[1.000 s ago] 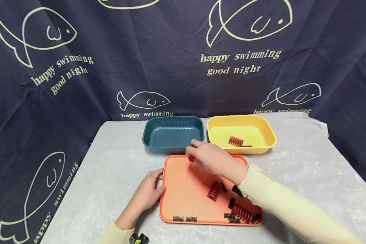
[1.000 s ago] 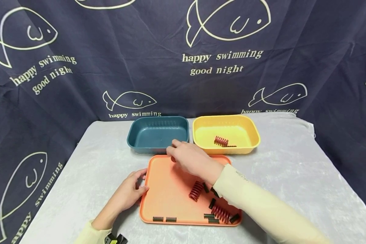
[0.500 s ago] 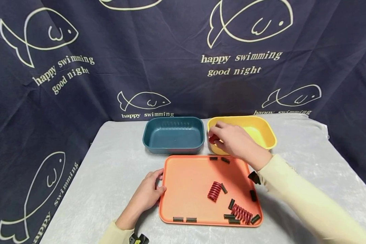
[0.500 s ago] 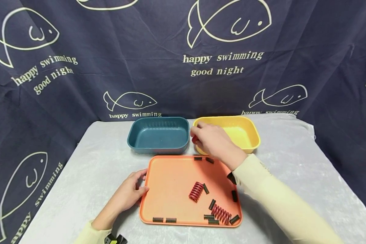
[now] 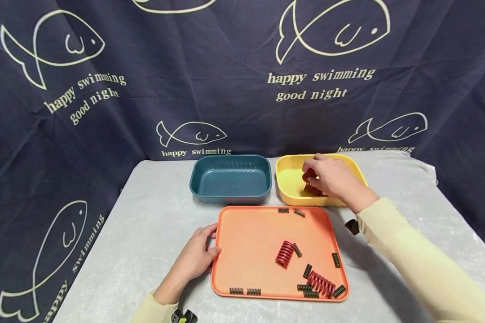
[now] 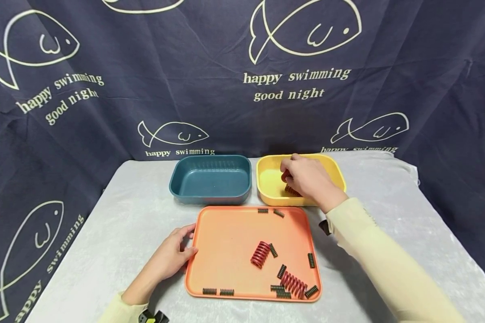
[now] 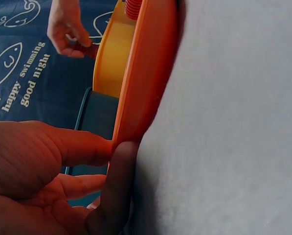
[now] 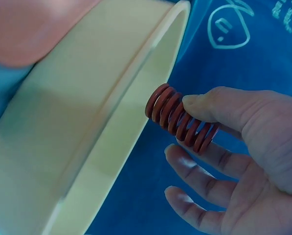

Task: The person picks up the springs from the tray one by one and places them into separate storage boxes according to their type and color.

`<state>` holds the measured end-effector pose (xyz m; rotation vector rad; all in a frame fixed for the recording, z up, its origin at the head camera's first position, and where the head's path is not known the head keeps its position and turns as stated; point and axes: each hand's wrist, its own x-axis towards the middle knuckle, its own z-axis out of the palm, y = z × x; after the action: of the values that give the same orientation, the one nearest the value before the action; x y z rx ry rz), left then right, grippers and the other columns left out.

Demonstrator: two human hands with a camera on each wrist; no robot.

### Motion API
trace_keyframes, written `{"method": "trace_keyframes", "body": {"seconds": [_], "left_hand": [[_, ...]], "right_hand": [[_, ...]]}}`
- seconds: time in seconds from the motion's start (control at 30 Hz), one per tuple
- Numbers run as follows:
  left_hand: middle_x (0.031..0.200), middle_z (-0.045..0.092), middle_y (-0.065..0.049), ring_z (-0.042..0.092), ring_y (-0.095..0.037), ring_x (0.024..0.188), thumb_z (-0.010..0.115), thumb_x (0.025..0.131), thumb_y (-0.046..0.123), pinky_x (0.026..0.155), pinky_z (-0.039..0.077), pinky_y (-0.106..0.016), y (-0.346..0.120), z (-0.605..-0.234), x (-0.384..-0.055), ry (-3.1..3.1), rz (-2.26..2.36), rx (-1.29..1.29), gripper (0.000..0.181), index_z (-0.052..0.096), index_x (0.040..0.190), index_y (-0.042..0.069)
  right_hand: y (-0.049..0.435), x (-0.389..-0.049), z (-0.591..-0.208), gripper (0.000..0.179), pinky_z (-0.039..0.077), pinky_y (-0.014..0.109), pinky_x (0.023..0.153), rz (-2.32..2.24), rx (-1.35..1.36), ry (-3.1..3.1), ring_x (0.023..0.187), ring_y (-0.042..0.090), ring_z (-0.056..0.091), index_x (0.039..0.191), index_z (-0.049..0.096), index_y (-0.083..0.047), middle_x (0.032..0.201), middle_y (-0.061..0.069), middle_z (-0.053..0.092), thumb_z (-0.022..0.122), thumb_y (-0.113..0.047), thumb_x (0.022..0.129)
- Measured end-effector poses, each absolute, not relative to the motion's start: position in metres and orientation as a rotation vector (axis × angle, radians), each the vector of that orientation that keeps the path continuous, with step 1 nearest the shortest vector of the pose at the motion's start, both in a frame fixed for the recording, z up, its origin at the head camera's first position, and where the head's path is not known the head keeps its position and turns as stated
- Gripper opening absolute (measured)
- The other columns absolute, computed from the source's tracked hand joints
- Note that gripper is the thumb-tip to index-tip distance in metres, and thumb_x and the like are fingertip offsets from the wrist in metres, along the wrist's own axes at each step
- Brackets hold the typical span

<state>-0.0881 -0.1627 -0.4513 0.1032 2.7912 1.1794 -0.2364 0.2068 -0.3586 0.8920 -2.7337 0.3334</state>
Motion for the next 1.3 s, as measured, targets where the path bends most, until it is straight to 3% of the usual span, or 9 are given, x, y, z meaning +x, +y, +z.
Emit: {"method": "trace_keyframes", "body": {"seconds": [0.37, 0.53, 0.67, 0.9, 1.3], "left_hand": [[0.108, 0.054, -0.006, 0.05, -0.013, 0.071, 0.078, 0.088, 0.005, 0.062, 0.043, -0.029, -0.162, -0.451, -0.088, 2.787, 1.175, 0.098, 0.063, 0.054, 0.147, 0.004], [0.107, 0.054, -0.006, 0.05, -0.013, 0.071, 0.078, 0.089, 0.005, 0.061, 0.044, -0.03, -0.161, -0.451, -0.088, 2.781, 1.172, 0.091, 0.063, 0.054, 0.147, 0.004], [0.108, 0.055, -0.006, 0.05, -0.013, 0.071, 0.078, 0.088, 0.005, 0.061, 0.043, -0.029, -0.162, -0.451, -0.088, 2.788, 1.173, 0.095, 0.063, 0.054, 0.147, 0.004], [0.108, 0.055, -0.006, 0.05, -0.012, 0.071, 0.078, 0.088, 0.005, 0.061, 0.044, -0.029, -0.162, -0.451, -0.088, 2.779, 1.186, 0.096, 0.063, 0.054, 0.147, 0.004], [0.108, 0.054, -0.005, 0.049, -0.012, 0.071, 0.079, 0.088, 0.005, 0.06, 0.043, -0.028, -0.162, -0.453, -0.09, 2.78, 1.173, 0.088, 0.064, 0.053, 0.147, 0.003]], "right_hand": [[0.244, -0.26, -0.376, 0.016, 0.05, 0.054, 0.07, 0.249, 0.685, -2.906, 0.086, 0.03, 0.063, 0.093, 0.07, -0.011, 0.091, 0.008, 0.063, 0.077, -0.006, 0.081], [0.256, -0.268, -0.383, 0.013, 0.048, 0.052, 0.065, 0.206, 0.635, -2.988, 0.08, 0.028, 0.059, 0.088, 0.068, -0.013, 0.083, 0.003, 0.061, 0.075, -0.016, 0.079], [0.259, -0.271, -0.389, 0.008, 0.043, 0.053, 0.069, 0.164, 0.614, -3.019, 0.077, 0.031, 0.058, 0.086, 0.067, -0.015, 0.077, 0.001, 0.062, 0.073, -0.016, 0.081], [0.264, -0.275, -0.4, 0.011, 0.032, 0.053, 0.074, 0.166, 0.581, -3.021, 0.084, 0.036, 0.053, 0.09, 0.069, -0.015, 0.081, 0.003, 0.069, 0.079, -0.018, 0.087], [0.27, -0.268, -0.402, 0.017, 0.03, 0.054, 0.074, 0.218, 0.569, -2.991, 0.084, 0.035, 0.054, 0.088, 0.067, -0.017, 0.074, 0.0, 0.065, 0.083, -0.021, 0.082]]}}
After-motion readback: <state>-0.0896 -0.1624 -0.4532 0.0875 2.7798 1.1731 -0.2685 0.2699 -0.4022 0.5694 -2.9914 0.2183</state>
